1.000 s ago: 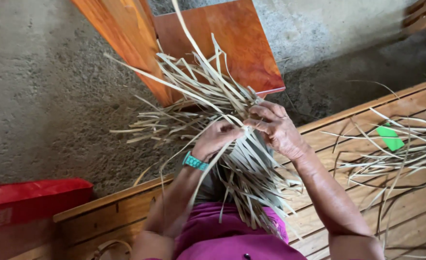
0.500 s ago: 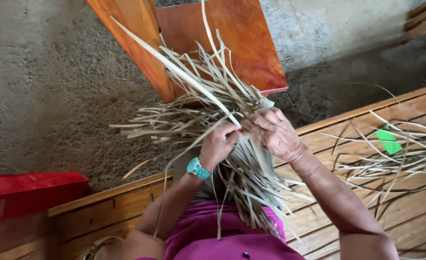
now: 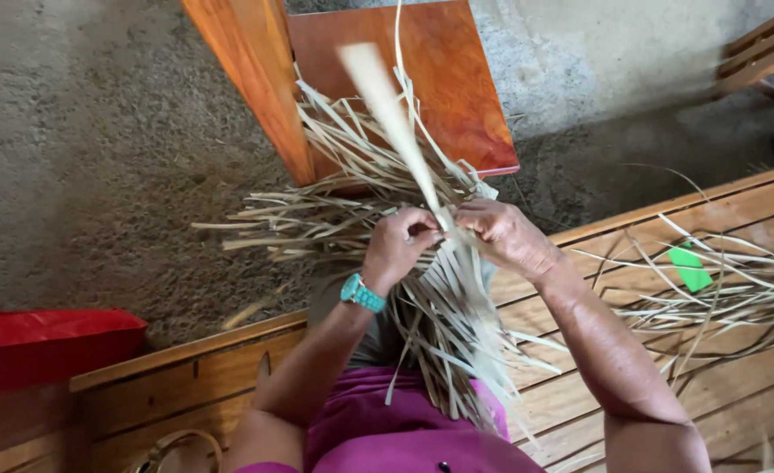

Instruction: Weaving and braiding natural plant fibers together to create a craft item

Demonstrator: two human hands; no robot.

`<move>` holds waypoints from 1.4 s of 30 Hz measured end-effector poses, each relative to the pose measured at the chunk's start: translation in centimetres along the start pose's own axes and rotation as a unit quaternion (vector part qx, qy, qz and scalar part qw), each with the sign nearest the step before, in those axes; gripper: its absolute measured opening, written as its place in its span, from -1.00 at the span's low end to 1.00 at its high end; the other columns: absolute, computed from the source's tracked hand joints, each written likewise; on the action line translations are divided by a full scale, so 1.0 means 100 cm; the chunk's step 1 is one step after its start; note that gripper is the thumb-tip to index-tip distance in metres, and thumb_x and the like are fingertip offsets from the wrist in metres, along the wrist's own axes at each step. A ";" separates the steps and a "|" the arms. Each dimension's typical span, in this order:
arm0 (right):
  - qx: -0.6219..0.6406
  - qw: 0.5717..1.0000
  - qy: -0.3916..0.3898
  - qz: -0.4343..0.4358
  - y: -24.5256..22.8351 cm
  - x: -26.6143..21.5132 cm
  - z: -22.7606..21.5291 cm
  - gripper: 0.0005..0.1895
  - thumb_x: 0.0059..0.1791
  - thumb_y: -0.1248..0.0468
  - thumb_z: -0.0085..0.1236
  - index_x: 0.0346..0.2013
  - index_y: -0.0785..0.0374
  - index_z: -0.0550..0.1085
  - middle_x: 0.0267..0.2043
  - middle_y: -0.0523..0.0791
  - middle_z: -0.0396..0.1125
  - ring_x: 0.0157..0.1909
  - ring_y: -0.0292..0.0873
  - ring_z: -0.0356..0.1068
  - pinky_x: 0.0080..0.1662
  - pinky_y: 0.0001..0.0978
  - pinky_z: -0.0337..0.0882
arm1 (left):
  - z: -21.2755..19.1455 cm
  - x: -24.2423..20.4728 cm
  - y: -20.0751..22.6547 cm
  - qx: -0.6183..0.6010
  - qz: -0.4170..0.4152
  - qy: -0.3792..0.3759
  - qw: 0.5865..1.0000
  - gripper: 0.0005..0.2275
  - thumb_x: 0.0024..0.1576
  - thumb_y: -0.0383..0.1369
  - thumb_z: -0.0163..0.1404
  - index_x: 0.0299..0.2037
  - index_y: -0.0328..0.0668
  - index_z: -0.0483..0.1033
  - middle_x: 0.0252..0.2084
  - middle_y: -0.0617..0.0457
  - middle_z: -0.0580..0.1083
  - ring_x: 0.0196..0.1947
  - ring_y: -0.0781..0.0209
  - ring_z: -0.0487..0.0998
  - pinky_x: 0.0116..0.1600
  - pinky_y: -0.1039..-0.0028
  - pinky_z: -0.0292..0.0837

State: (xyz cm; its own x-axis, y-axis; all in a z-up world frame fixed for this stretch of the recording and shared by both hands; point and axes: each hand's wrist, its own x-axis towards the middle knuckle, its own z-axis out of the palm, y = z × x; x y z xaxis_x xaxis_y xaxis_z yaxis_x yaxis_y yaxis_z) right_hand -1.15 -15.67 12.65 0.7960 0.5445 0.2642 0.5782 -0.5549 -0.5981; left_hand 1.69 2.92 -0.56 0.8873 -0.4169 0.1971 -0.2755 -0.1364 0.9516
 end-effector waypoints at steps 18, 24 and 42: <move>-0.225 0.961 0.034 -0.154 0.038 -0.062 0.022 -0.85 0.05 0.23 0.03 -0.26 0.21 0.53 -0.01 -0.05 0.43 0.07 0.10 0.41 0.02 -0.05 0.47 | 0.038 -0.016 0.003 -0.069 0.048 0.096 0.992 -0.86 0.16 -0.53 0.04 -0.15 -0.18 0.64 -0.22 -0.06 0.63 -0.15 -0.03 0.67 -0.12 0.34 0.57; -0.192 0.970 0.065 -0.138 0.026 -0.048 0.018 -0.73 0.16 0.21 -0.11 -0.13 0.13 0.59 -0.03 -0.07 0.44 0.04 0.08 0.42 -0.02 -0.14 0.51 | 0.050 -0.015 -0.013 -0.044 0.032 0.113 0.992 -0.90 0.15 -0.52 0.08 -0.17 -0.29 0.61 -0.26 -0.17 0.59 -0.18 -0.14 0.66 -0.17 0.26 0.60; -0.051 0.996 -0.039 0.059 0.028 0.000 0.004 -0.93 -0.14 0.42 0.13 -0.43 0.27 0.40 -0.47 0.02 0.35 -0.32 0.25 0.43 -0.27 0.05 0.42 | 0.034 -0.011 0.031 -0.009 0.152 0.189 0.970 -0.99 0.09 -0.49 0.11 -0.33 -0.18 0.56 -0.42 -0.10 0.52 -0.40 -0.07 0.63 -0.29 0.38 0.56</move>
State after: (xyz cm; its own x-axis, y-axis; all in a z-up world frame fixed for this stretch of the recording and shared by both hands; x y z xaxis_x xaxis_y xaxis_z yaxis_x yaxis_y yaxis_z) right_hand 0.39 -17.03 10.68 0.8455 0.5170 0.1338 0.4995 -0.6770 -0.5405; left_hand -1.36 -0.10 1.35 0.8398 -0.0752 0.5377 -0.5414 -0.0415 0.8397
